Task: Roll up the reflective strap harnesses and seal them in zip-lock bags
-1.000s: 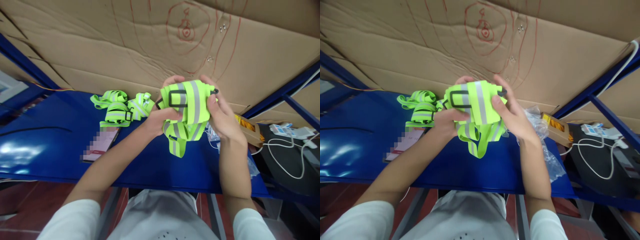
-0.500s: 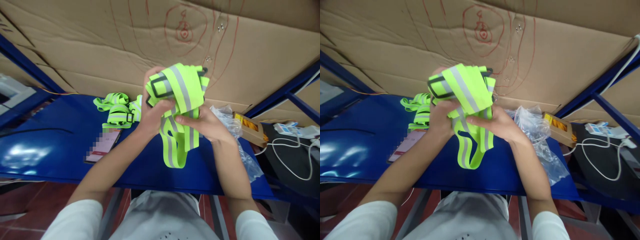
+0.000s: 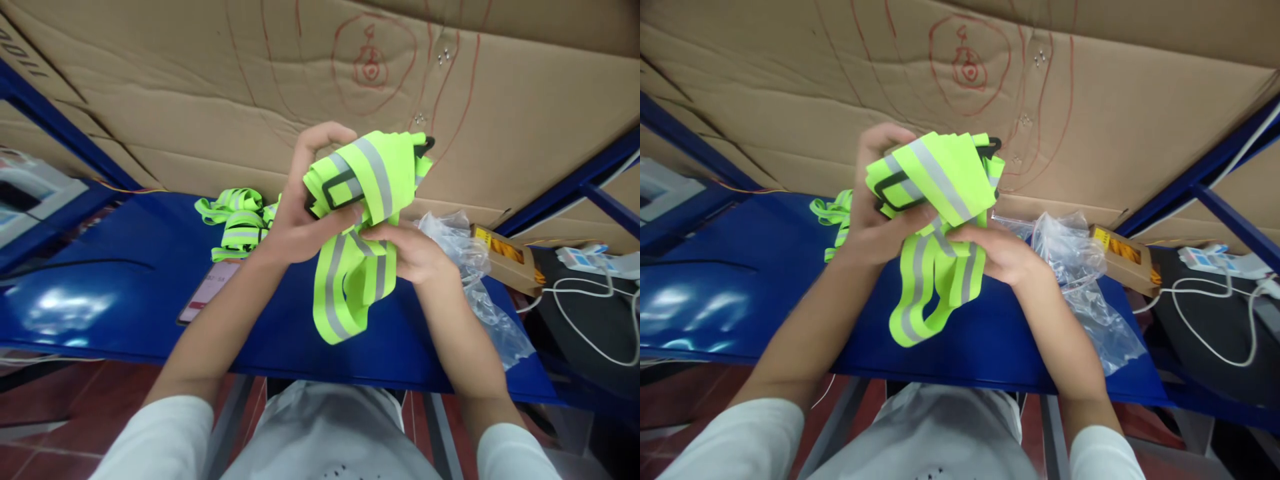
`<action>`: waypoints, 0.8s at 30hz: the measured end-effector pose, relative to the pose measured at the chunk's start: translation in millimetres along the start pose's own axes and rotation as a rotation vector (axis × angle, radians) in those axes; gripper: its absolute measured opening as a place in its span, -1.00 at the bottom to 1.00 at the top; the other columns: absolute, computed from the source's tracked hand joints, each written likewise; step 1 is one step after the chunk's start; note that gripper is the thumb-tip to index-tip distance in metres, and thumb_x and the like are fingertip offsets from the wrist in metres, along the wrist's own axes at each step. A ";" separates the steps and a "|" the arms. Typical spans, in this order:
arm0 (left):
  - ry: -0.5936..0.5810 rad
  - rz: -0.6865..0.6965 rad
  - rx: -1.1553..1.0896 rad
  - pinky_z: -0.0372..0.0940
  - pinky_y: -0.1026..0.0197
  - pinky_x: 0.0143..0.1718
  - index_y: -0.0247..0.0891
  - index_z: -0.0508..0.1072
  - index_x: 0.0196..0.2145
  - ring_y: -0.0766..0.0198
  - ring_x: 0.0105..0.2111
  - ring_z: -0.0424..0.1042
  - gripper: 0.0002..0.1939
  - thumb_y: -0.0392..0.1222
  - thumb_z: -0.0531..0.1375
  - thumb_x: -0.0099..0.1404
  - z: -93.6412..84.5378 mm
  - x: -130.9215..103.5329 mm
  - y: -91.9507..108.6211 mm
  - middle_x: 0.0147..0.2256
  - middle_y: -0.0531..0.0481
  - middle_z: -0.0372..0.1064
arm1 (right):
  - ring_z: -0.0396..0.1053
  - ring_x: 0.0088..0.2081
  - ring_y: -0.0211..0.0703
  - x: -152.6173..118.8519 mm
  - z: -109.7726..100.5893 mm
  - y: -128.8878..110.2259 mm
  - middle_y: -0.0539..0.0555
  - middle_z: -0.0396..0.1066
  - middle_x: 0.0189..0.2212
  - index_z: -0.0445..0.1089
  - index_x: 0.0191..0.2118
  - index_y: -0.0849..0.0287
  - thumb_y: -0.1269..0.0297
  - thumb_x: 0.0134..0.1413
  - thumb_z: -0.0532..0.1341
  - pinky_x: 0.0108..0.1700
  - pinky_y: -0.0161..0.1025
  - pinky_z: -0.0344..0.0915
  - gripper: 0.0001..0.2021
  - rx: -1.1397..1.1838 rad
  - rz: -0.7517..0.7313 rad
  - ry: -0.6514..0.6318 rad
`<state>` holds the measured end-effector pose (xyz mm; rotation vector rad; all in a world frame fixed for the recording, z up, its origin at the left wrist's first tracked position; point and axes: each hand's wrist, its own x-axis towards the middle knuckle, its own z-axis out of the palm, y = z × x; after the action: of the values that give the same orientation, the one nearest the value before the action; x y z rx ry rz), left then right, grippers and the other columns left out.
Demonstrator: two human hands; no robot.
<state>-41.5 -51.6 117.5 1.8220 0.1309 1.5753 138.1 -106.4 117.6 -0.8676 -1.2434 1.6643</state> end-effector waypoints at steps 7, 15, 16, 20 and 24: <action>-0.168 -0.082 -0.086 0.43 -0.14 0.22 -0.05 0.51 0.10 -0.14 0.21 0.48 -0.50 -0.12 0.46 0.22 -3.9 -1.8 14.7 0.09 -0.08 0.51 | 0.61 -0.12 0.03 -6.2 10.5 0.7 0.09 0.64 -0.20 0.52 -0.17 0.18 0.26 -0.13 0.48 -0.07 -0.08 0.58 -0.66 0.178 0.095 -0.109; 0.048 -0.130 -0.221 0.56 0.06 0.06 0.06 0.43 0.13 0.00 0.15 0.53 -0.29 0.03 0.57 0.08 -1.3 0.4 -4.1 0.04 0.07 0.46 | 0.54 -0.29 -0.18 -6.1 12.9 7.4 -0.01 0.58 -0.33 0.55 -0.23 0.15 0.24 -0.23 0.61 -0.19 -0.23 0.51 -0.60 0.073 0.033 0.016; 0.067 -0.152 -0.206 0.57 0.07 0.03 0.05 0.42 0.14 -0.01 0.15 0.52 -0.26 0.06 0.58 0.06 -3.7 1.3 -3.7 0.04 0.05 0.46 | 0.52 -0.35 -0.20 -6.5 9.7 6.5 -0.02 0.56 -0.39 0.53 -0.25 0.17 0.24 -0.20 0.60 -0.26 -0.26 0.49 -0.63 0.073 0.047 -0.005; 0.039 -0.131 -0.115 0.59 0.09 -0.05 0.10 0.41 0.15 -0.03 0.12 0.53 -0.21 0.14 0.58 0.01 -13.0 3.8 -2.5 -0.01 0.05 0.46 | 0.33 -0.59 -0.27 -7.5 -5.3 1.7 -0.04 0.39 -0.64 0.46 -0.33 0.23 0.25 0.00 0.47 -0.56 -0.35 0.24 -0.78 0.055 0.163 -0.186; 0.045 -0.078 -0.017 0.58 0.05 -0.04 0.16 0.40 0.20 0.00 0.09 0.54 -0.25 0.19 0.52 0.12 -13.2 2.0 -6.0 0.04 0.05 0.45 | 0.47 -0.48 -0.18 -2.8 -3.7 4.9 0.01 0.50 -0.53 0.49 -0.28 0.22 0.33 -0.09 0.45 -0.42 -0.27 0.44 -0.78 0.127 0.139 -0.088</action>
<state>-50.6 -40.3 115.8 1.7480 0.2059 1.5585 141.4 -108.3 112.0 -0.8263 -1.1435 1.8890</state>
